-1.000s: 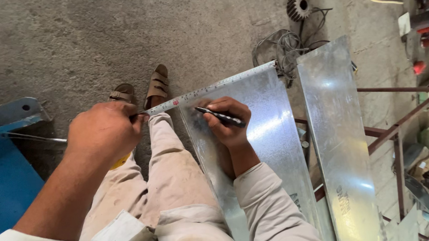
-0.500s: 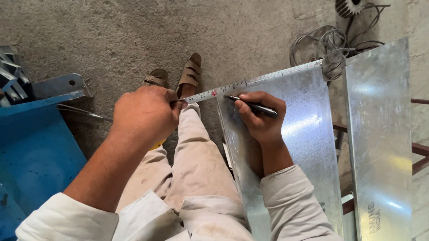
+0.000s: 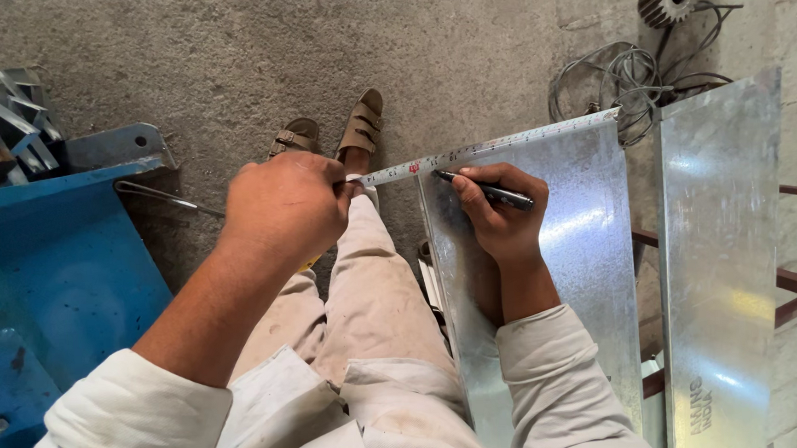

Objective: The person measures and marks multiple metal sheets using a tape measure and a marker. They repeatedly extend the tape measure, align it along the sheet edges, and make marks at specific intervals. The process is repeated across several sheets in a workshop setting.

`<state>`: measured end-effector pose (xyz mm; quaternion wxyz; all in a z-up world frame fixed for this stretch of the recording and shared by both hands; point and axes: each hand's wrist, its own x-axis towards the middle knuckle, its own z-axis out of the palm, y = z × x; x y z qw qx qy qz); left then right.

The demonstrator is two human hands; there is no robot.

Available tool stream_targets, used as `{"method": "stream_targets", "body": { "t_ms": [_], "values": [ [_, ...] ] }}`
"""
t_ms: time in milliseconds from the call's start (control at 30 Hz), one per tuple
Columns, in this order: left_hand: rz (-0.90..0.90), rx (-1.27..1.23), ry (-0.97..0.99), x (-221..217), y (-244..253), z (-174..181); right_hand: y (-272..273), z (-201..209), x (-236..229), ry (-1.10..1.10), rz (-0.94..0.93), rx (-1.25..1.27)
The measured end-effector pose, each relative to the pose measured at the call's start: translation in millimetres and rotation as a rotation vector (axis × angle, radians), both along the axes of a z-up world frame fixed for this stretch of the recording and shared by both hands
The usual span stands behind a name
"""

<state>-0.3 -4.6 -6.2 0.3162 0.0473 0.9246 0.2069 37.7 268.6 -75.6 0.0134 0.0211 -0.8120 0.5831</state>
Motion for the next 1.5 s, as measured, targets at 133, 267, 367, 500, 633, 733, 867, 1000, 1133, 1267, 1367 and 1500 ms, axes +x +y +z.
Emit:
{"method": "stream_targets", "body": {
  "t_ms": [133,267,367,500,633,733,867,1000,1133,1267,1367,1500],
  "values": [
    [-0.008,-0.009,-0.026,-1,0,2,-1,-1,-1,0.004,0.011,-0.017],
    [-0.015,0.005,-0.026,-2,0,5,-1,-1,-1,0.058,0.028,0.011],
    [-0.028,-0.008,-0.019,-1,0,4,-1,0,-1,0.040,0.022,0.035],
    [-0.008,0.014,0.001,0,0,0,-1,-2,-1,0.036,0.025,0.021],
    [0.007,0.012,0.005,0,0,-1,10,-2,1,0.018,0.111,0.006],
    [0.001,0.001,0.005,0,-1,0,10,-4,1,0.007,0.087,-0.054],
    [0.020,0.031,0.019,1,0,-2,4,-1,0,0.027,0.028,0.002],
    [-0.002,0.018,0.023,-1,-1,1,-2,2,-3,0.039,0.032,0.022],
    [-0.014,-0.011,-0.038,-3,0,4,1,0,-1,0.027,0.036,0.016],
    [0.017,-0.004,-0.027,-2,1,4,7,-7,5,0.058,0.050,-0.009],
    [0.011,0.020,0.088,1,0,0,12,-7,6,0.075,0.037,-0.163],
    [0.012,0.014,0.101,9,2,3,5,-8,11,0.130,-0.080,-0.310]
  ]
}}
